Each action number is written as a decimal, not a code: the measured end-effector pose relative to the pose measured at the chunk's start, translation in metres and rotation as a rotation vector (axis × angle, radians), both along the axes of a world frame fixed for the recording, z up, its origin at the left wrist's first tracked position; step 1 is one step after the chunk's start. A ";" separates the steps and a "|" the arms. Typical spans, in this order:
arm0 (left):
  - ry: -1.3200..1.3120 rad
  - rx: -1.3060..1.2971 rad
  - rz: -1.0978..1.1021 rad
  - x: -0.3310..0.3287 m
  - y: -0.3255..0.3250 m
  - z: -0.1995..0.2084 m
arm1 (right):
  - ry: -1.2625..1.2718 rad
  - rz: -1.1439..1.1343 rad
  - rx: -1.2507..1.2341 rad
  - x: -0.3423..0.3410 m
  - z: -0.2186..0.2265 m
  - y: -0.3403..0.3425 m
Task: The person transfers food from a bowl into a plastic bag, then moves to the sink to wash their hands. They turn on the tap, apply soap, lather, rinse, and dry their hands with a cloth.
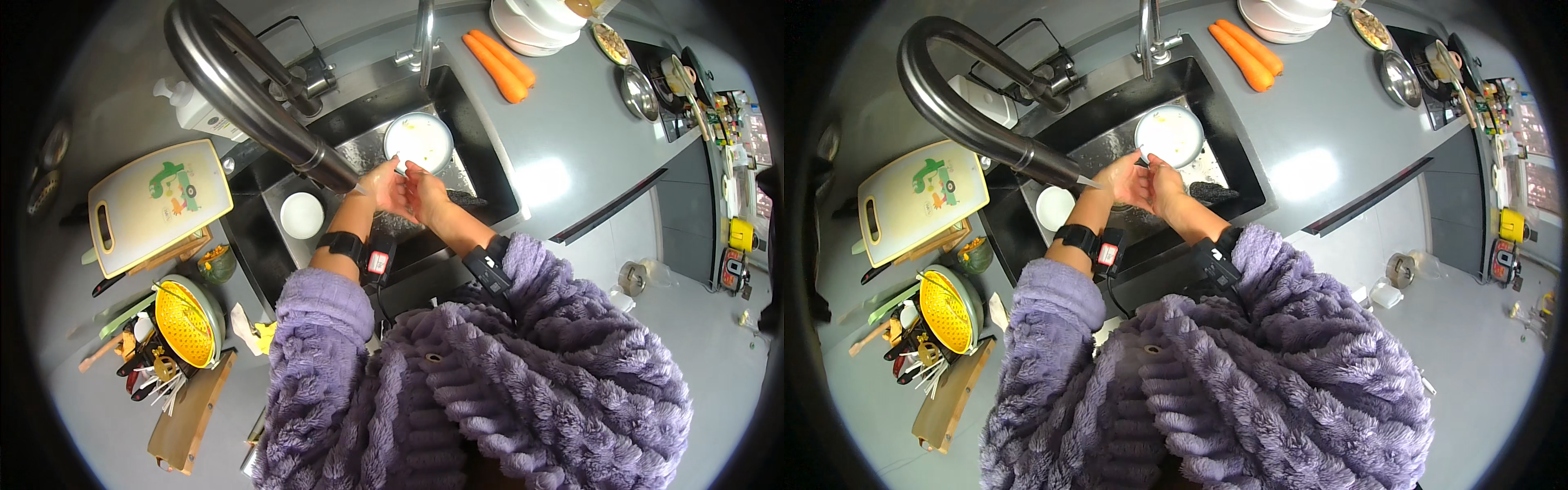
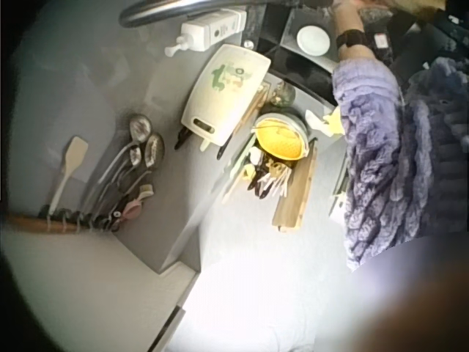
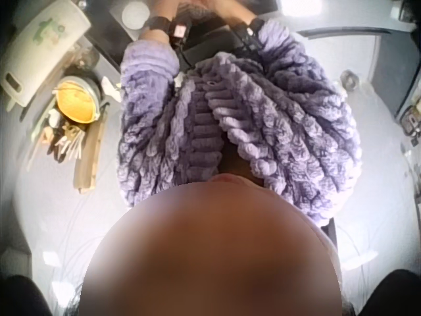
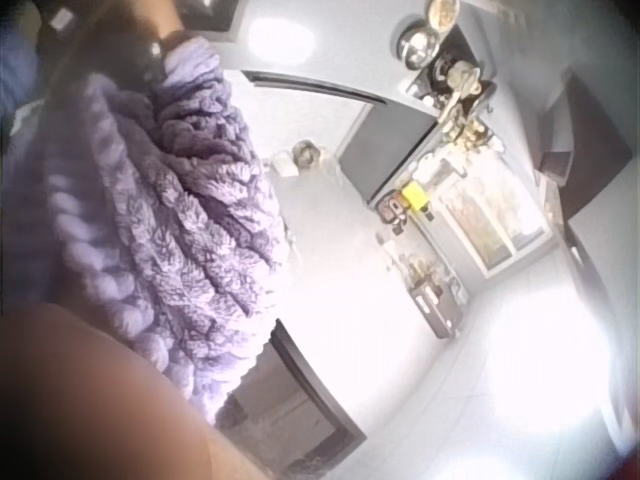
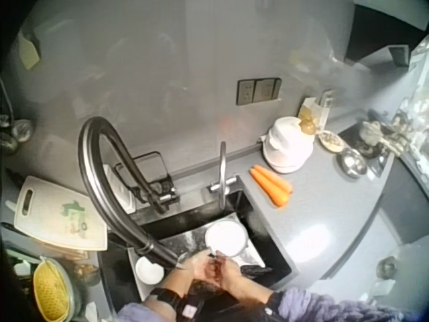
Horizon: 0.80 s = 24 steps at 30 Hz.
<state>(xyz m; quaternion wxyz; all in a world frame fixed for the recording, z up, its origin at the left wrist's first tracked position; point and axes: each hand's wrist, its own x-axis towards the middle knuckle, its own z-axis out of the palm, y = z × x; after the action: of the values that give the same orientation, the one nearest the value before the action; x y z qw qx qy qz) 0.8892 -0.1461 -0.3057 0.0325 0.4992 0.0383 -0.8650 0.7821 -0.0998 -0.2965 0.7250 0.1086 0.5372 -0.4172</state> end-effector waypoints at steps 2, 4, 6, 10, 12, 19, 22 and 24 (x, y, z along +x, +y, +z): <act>-0.093 -0.105 -0.174 -0.006 -0.008 0.007 | 0.014 -0.030 0.041 -0.006 0.002 -0.003; -0.262 -0.353 -0.487 -0.010 -0.009 0.016 | 0.054 0.001 0.022 -0.009 0.001 -0.003; -0.454 -0.643 -0.830 -0.012 -0.004 0.028 | 0.014 0.059 0.043 -0.011 -0.001 0.000; -0.694 -1.324 -1.213 0.004 0.026 0.057 | -0.154 0.127 0.038 -0.009 -0.011 0.008; -0.735 -1.360 -1.037 0.019 0.045 0.068 | -0.216 0.176 0.036 -0.001 -0.015 0.010; -0.856 -1.258 -0.936 0.075 0.089 0.066 | -0.054 0.524 0.010 0.066 -0.030 -0.009; -0.891 -1.194 -0.919 0.090 0.101 0.059 | 0.530 1.173 -0.438 0.093 -0.050 -0.018; -0.896 -1.183 -0.879 0.097 0.108 0.056 | 1.088 1.707 -0.828 0.101 -0.060 -0.022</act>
<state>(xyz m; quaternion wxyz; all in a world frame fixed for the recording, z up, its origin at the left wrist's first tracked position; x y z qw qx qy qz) 0.9858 -0.0382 -0.2502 -0.0386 0.6639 -0.6317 -0.3984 0.8830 -0.1216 -0.3569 0.4212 -0.7509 0.5020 0.0824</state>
